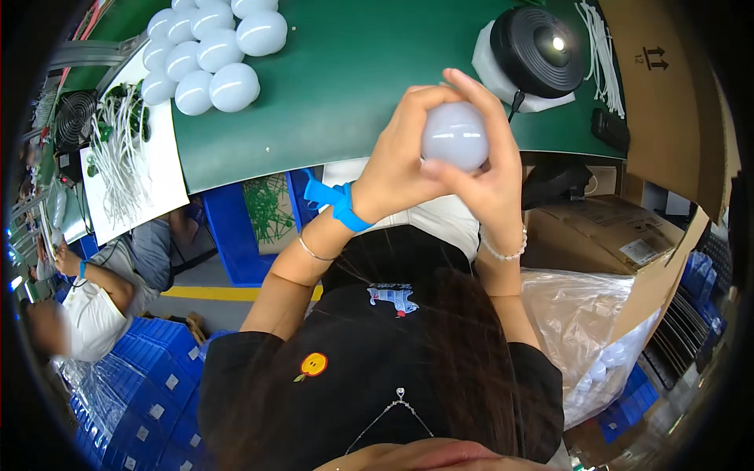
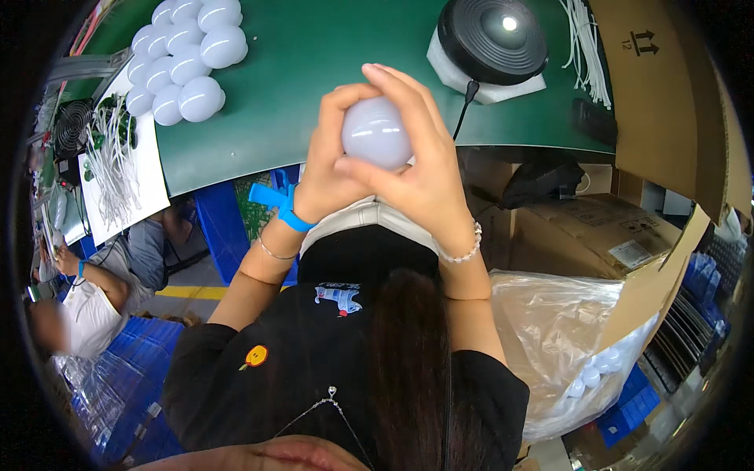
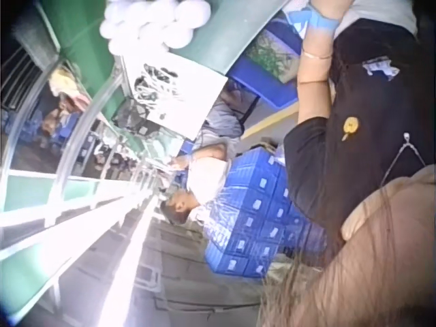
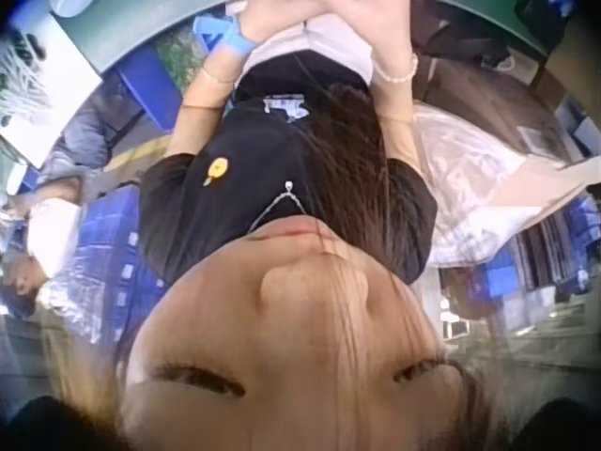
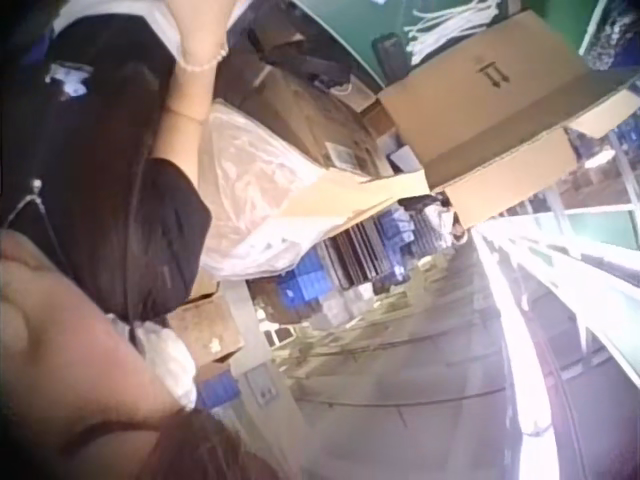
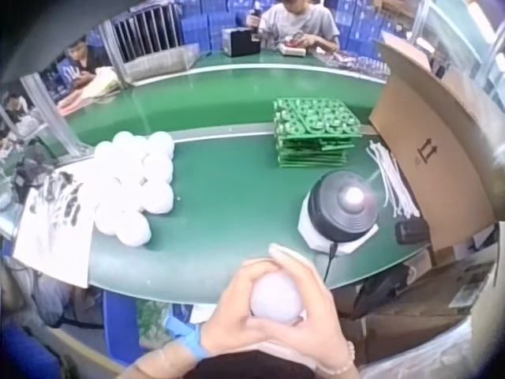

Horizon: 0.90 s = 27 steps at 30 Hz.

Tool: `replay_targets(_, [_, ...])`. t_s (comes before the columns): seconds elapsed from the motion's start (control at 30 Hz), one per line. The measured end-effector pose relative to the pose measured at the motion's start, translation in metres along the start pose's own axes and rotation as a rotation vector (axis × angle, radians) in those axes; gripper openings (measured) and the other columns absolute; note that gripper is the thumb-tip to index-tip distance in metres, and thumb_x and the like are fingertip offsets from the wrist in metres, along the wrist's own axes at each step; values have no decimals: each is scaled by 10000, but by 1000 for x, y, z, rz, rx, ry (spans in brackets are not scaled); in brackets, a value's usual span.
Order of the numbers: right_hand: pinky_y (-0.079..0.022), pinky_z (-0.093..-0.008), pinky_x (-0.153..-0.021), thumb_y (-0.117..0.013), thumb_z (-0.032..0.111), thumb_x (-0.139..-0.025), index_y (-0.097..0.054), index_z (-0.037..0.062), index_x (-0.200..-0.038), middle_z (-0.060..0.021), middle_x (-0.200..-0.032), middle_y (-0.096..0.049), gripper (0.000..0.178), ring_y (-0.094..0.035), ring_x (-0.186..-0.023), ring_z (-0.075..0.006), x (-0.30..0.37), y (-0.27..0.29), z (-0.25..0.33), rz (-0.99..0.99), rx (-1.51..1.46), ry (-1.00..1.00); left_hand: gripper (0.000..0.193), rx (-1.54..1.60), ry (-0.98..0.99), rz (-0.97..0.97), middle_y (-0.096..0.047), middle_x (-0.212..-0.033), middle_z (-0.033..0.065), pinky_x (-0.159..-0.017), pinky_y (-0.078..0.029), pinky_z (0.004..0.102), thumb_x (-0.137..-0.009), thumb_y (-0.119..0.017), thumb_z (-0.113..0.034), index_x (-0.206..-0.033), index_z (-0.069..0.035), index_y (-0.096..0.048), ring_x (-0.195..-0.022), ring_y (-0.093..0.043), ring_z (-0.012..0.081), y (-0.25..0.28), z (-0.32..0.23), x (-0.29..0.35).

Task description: Testing LED light bulb globes on a powered test fixture and organizing circuit board components on an assembly line.

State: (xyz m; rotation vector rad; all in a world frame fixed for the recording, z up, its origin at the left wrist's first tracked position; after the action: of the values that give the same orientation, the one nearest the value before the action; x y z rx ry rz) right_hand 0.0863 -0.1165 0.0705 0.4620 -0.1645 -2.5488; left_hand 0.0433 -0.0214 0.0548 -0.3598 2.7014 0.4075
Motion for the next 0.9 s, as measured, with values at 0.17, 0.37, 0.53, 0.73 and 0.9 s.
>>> replay_targets(0.17, [-420, -339, -910, -718, 170, -683, -557, 0, -1156, -142, -1182, -554, 528, -533, -1076, -239, -3, -15, 8, 47, 39, 18, 761, -39, -117, 9, -476, -1128, 158, -839, -455, 379, -569, -814, -134, -1195, -47, -389, -1024, -511, 336, 4, -3, 11])
replay_targets(0.37, [-434, -340, -884, -558, 207, -844, -626, -33, -1047, -168, -1085, -607, 322, -564, -1033, -264, 11, -12, 12, -30, 97, 58, 754, 25, -30, 84, -470, -1135, 172, -818, -467, 383, -587, -808, -136, -1194, -38, -372, -991, -531, 353, -3, 4, 25])
replay_targets(0.53, [-497, -288, -774, -467, 125, -922, -646, -32, -1017, -132, -941, -670, 256, -634, -857, -180, 13, 1, -6, -53, -40, -83, 765, 36, -38, 123, -470, -1143, 171, -853, -452, 376, -587, -798, -131, -1211, -31, -366, -1061, -506, 334, -5, 1, 30])
replay_targets(0.73, [-484, -214, -689, -499, 0, -881, -599, -55, -1084, -112, -963, -636, 233, -604, -796, -111, 28, 13, -16, -38, -145, -153, 622, 931, 450, 131, -515, -1062, 89, -622, -484, 287, -821, -634, -424, -1230, -46, -356, -868, -586, 200, -16, 11, 41])
replay_targets(0.9, [-480, -231, -702, -523, 104, -894, -548, -74, -1140, -114, -1044, -570, 304, -584, -818, -122, 37, 14, -21, -39, -259, -142, 830, 1140, 905, 185, -575, -845, 52, -424, -282, 229, -840, -134, -724, -1184, -52, -478, -513, -433, 126, -33, 14, 54])
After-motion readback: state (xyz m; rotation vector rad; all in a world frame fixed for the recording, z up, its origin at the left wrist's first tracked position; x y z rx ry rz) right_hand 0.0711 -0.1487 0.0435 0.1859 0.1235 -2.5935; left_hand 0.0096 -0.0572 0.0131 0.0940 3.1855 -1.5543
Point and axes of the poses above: each hand's wrist, its own x-axis away from the middle knuckle, its own y-axis out of the back of the hand, z = x × y, the point moved 8 cm from there along -x, towards the middle knuckle
